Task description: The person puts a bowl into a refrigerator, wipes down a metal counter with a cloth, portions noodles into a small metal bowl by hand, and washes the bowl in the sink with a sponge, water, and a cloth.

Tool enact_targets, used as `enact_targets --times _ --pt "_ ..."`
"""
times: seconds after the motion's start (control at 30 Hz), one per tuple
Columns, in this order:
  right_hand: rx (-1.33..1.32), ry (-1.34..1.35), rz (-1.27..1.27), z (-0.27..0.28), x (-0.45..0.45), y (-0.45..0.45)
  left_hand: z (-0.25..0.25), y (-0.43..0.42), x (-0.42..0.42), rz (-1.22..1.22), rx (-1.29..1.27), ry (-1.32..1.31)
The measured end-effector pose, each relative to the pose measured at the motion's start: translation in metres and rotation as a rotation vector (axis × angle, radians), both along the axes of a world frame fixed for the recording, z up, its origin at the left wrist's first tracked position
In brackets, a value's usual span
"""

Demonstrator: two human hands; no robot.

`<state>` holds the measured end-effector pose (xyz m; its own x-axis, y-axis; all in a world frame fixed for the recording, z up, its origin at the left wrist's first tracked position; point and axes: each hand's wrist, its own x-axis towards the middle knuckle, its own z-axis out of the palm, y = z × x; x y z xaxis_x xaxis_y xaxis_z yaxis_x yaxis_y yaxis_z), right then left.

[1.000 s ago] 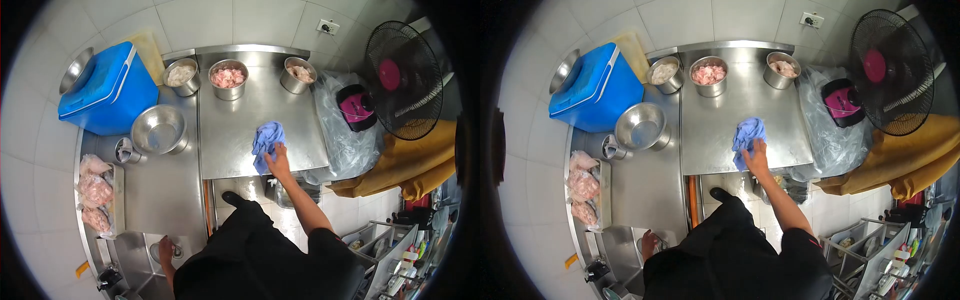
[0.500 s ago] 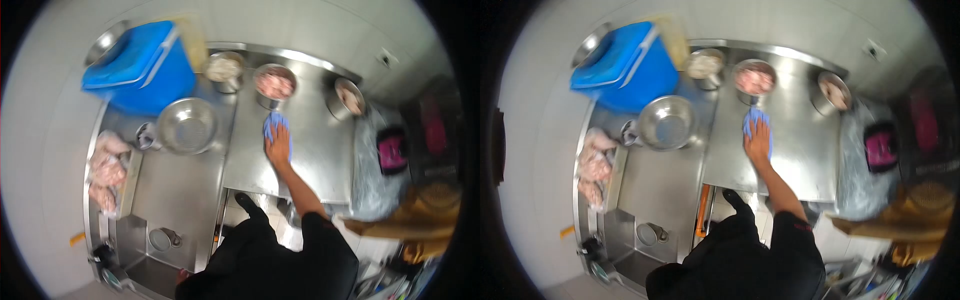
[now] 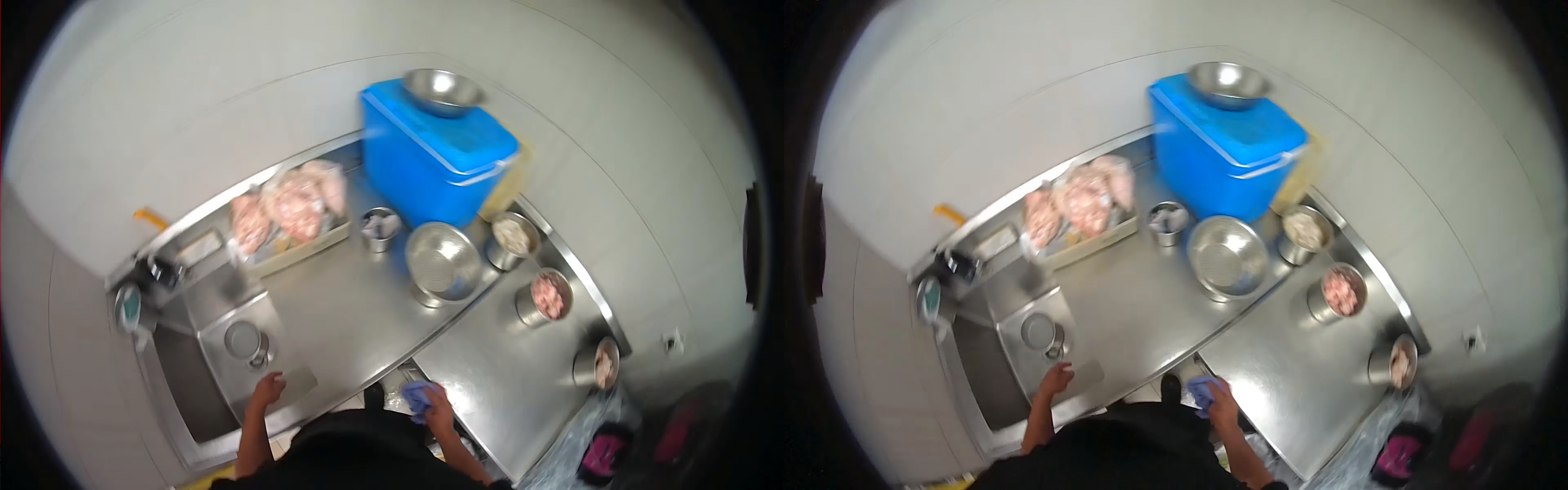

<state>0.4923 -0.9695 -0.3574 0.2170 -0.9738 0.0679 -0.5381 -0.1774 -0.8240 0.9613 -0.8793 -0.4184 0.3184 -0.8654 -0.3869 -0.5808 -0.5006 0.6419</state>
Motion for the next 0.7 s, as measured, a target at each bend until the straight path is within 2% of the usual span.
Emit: enact_targets --times 0.03,0.07,0.1,0.13,0.17,0.2,0.27,0.3,0.33,0.4,0.47,0.53,0.57,0.63,0.7 --pt "-0.131 0.026 -0.036 -0.022 -0.028 0.0 0.019 0.0 -0.006 0.094 0.075 0.034" --pt "-0.308 -0.085 -0.075 0.012 -0.032 0.001 0.037 0.003 -0.01 0.182 0.155 0.072" --pt "-0.272 0.165 -0.254 0.02 -0.046 0.003 0.033 0.014 -0.01 0.191 0.063 -0.001" --pt "-0.387 0.193 -0.389 0.036 -0.051 -0.004 0.027 0.02 -0.008 0.188 -0.033 -0.083" --pt "-0.314 0.25 -0.513 0.04 -0.059 -0.013 0.022 0.023 -0.006 0.22 -0.025 -0.069" --pt "-0.315 0.262 -0.488 0.044 -0.062 -0.02 0.017 0.026 -0.005 0.226 -0.032 -0.051" --pt "0.102 0.966 -0.393 0.068 -0.05 -0.034 0.017 0.029 -0.004 0.238 -0.033 -0.021" --pt "0.112 0.89 -0.359 0.05 -0.057 -0.043 0.019 0.03 -0.005 0.238 -0.059 0.007" --pt "-0.064 0.809 -0.331 0.051 -0.041 -0.047 0.021 0.028 -0.005 0.24 -0.091 0.033" --pt "-0.208 0.559 -0.162 0.045 -0.014 -0.056 0.02 0.032 -0.002 0.258 -0.084 0.096" --pt "-0.12 0.406 0.048 0.048 0.026 -0.062 0.018 0.041 0.003 0.266 -0.084 0.154" --pt "-0.179 0.416 0.211 0.03 0.057 -0.06 0.017 0.051 0.006 0.282 -0.01 0.156" --pt "-0.179 0.42 0.207 0.031 0.073 -0.057 0.02 0.056 0.007 0.277 -0.01 0.159" --pt "-0.169 0.416 0.369 0.032 0.105 -0.047 0.027 0.07 0.011 0.296 -0.035 0.117" --pt "-0.17 0.436 0.399 0.03 0.128 -0.039 0.004 0.09 0.019 0.321 -0.072 0.14"
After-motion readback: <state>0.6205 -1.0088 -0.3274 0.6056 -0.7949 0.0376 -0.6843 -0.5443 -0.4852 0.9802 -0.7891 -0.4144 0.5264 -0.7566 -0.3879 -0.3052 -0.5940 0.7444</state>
